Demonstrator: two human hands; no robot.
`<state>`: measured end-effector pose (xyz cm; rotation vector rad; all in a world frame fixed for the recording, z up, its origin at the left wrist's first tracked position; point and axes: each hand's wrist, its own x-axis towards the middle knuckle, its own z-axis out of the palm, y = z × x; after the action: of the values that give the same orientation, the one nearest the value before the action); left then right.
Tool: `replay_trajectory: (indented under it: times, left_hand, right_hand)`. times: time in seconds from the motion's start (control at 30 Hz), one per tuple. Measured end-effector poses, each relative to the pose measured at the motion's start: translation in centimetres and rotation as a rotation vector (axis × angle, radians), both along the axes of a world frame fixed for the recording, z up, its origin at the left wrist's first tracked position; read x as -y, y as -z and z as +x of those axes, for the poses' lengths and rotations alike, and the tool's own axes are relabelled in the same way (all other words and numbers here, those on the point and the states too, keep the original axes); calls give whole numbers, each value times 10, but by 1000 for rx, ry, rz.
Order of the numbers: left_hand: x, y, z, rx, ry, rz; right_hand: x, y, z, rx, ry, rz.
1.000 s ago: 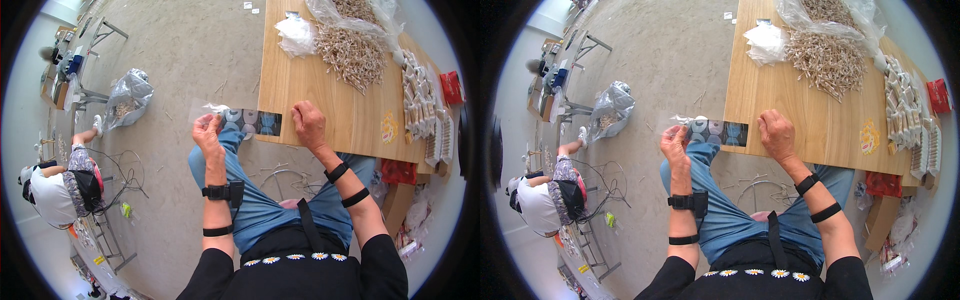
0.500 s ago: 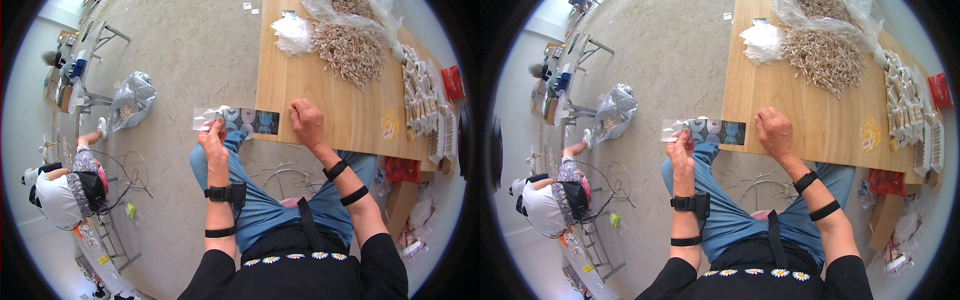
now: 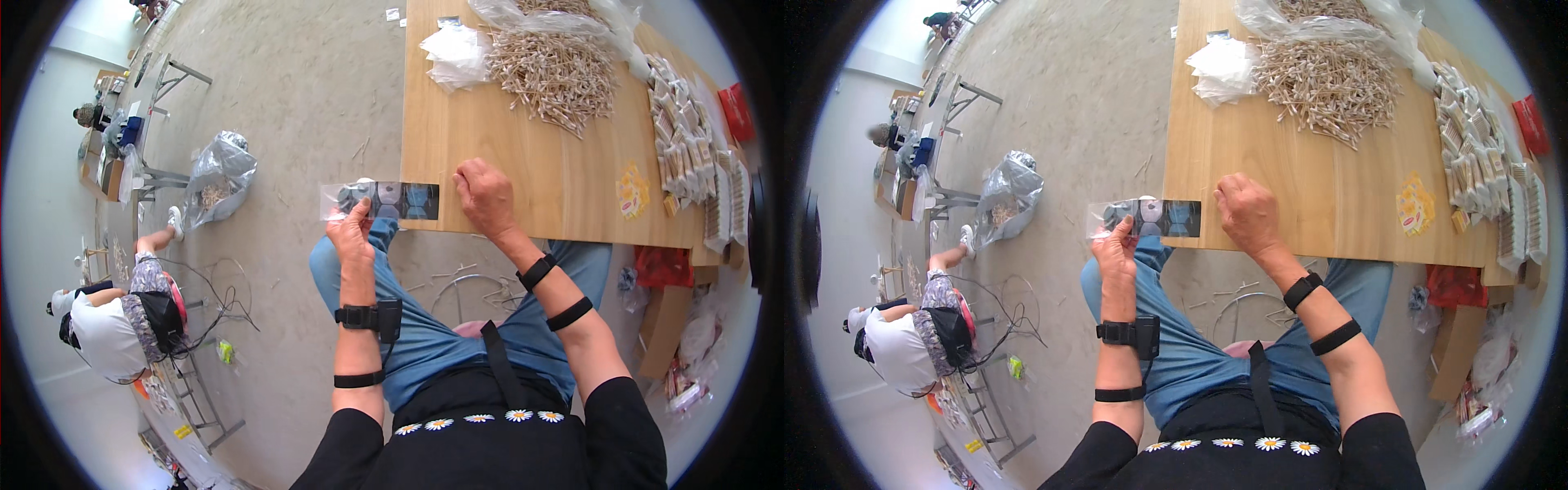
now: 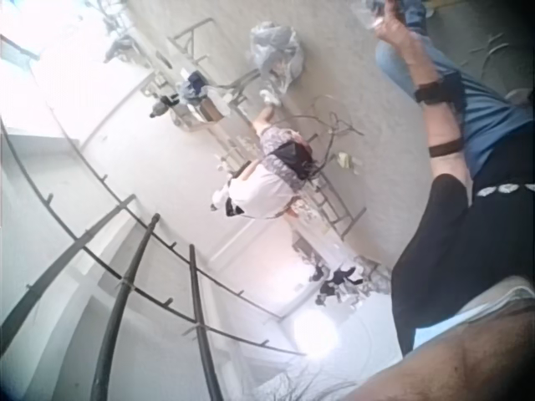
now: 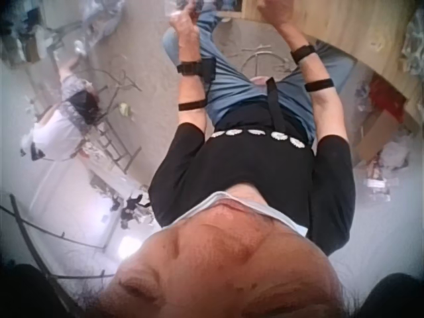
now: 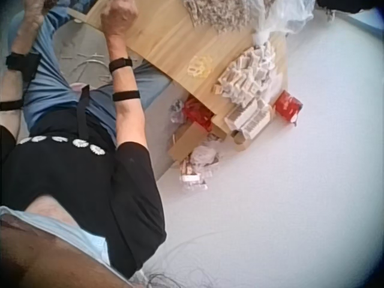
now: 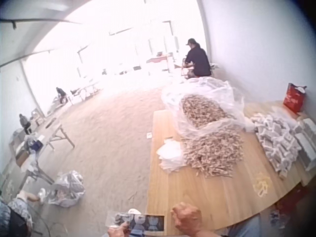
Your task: The person is manually organizing and packaging bunches of wooden cotton swabs into small plastic bags.
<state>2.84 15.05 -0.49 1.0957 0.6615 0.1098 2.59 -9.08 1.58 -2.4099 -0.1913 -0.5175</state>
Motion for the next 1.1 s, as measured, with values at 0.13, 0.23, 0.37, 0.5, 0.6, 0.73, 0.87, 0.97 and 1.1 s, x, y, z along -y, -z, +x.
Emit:
replay_trajectory:
  times: [0.13, 0.23, 0.37, 0.5, 0.6, 0.73, 0.87, 0.97, 1.1]
  left_hand:
    - [16, -1, -4, -17, -43, -17]
    - [29, 0, -3, -40, -34, -10]
    - [39, 4, -7, -9, -22, -36]
    - [46, 2, -4, 9, -7, -8]
    - [44, -2, -5, -40, -3, -44]
    - [28, -4, -24, -100, 109, -77]
    - [28, -27, -62, -180, 195, -21]
    - [44, -46, -82, -163, 294, 59]
    - [63, -49, -80, -18, 464, 129]
  right_hand:
    - [-2, 2, 0, -8, 1, 6]
    - [0, 2, 1, -7, 6, -1]
    - [1, 3, 2, -5, -2, -13]
    - [3, 1, 2, 0, 11, -16]
    - [0, 3, 3, 2, 13, -35]
    - [4, 5, 3, -10, -41, 102]
    - [36, -10, 39, -139, 226, -74]
    - [74, -19, 84, 101, 339, -268]
    - [96, -16, 102, 100, 402, -519]
